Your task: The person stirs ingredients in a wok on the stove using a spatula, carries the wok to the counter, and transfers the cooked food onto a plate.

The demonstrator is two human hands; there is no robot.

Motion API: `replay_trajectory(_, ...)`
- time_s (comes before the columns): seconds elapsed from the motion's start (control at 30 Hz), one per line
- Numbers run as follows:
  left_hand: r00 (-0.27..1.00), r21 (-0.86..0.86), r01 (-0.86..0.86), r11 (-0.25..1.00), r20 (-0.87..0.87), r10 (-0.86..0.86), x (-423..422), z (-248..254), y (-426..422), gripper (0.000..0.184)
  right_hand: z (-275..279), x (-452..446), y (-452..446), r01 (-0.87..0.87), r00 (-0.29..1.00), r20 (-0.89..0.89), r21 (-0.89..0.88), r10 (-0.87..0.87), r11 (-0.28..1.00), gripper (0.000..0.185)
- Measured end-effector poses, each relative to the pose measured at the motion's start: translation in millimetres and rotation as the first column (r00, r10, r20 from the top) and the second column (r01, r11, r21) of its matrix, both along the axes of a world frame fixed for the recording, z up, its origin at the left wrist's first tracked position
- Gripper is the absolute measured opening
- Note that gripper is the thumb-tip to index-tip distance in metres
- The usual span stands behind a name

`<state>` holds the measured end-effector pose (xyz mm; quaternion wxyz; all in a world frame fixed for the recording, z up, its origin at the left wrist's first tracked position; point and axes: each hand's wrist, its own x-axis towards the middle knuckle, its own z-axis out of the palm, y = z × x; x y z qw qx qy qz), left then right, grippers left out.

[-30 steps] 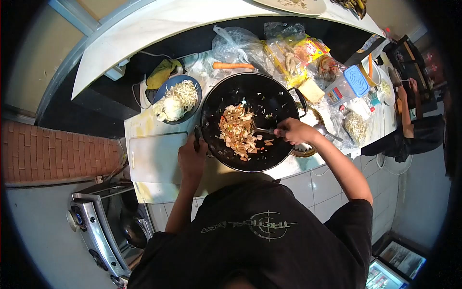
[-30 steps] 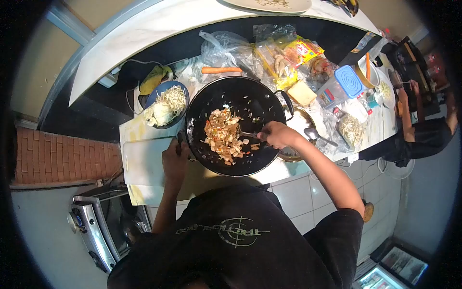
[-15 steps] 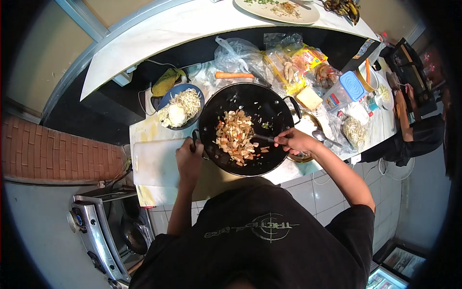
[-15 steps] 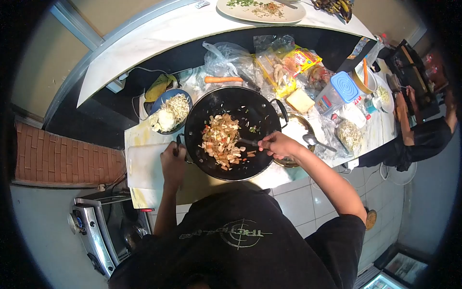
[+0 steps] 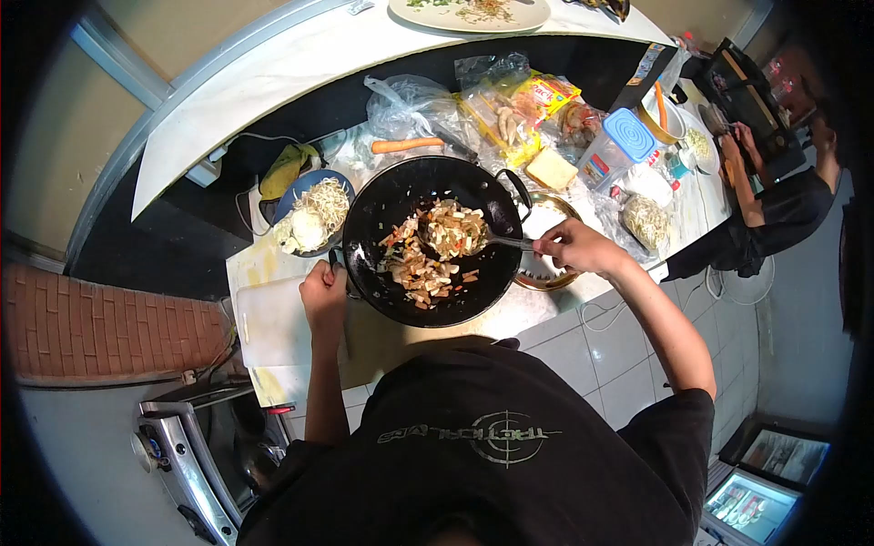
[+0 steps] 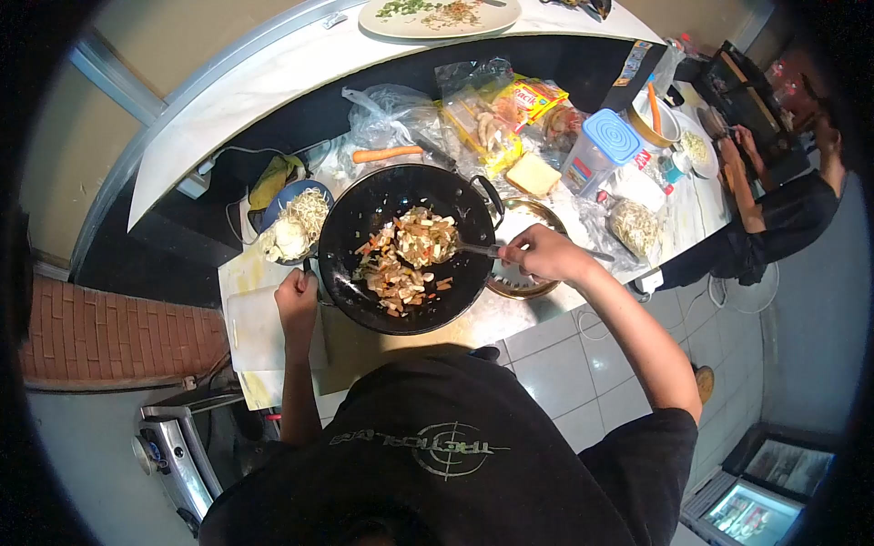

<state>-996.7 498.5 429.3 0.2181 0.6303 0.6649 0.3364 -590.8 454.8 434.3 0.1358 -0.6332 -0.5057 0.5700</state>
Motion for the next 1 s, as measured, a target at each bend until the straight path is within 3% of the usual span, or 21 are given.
replay_trajectory(0.23, 0.998, 0.064, 0.028, 0.998, -0.063, -0.024, 0.0, -1.6, 5.7, 0.033, 4.4, 12.1, -4.8, -0.005, 1.000, 0.019, 0.001, 0.005, 1.000, 0.038)
replay_trajectory(0.57, 0.999, 0.011, -0.002, 1.000, -0.032, 0.002, 0.8, -10.4, -1.8, 0.032, 7.9, 10.2, 0.6, -0.060, 0.993, 0.105, 0.022, 0.058, 0.998, 0.040)
replay_trajectory(1.0, 1.000, -0.006, -0.018, 1.000, 0.023, 0.018, 4.2, -9.2, -9.4, 0.033, 16.1, 3.6, 7.2, -0.078, 0.996, 0.031, -0.017, 0.078, 0.997, 0.038)
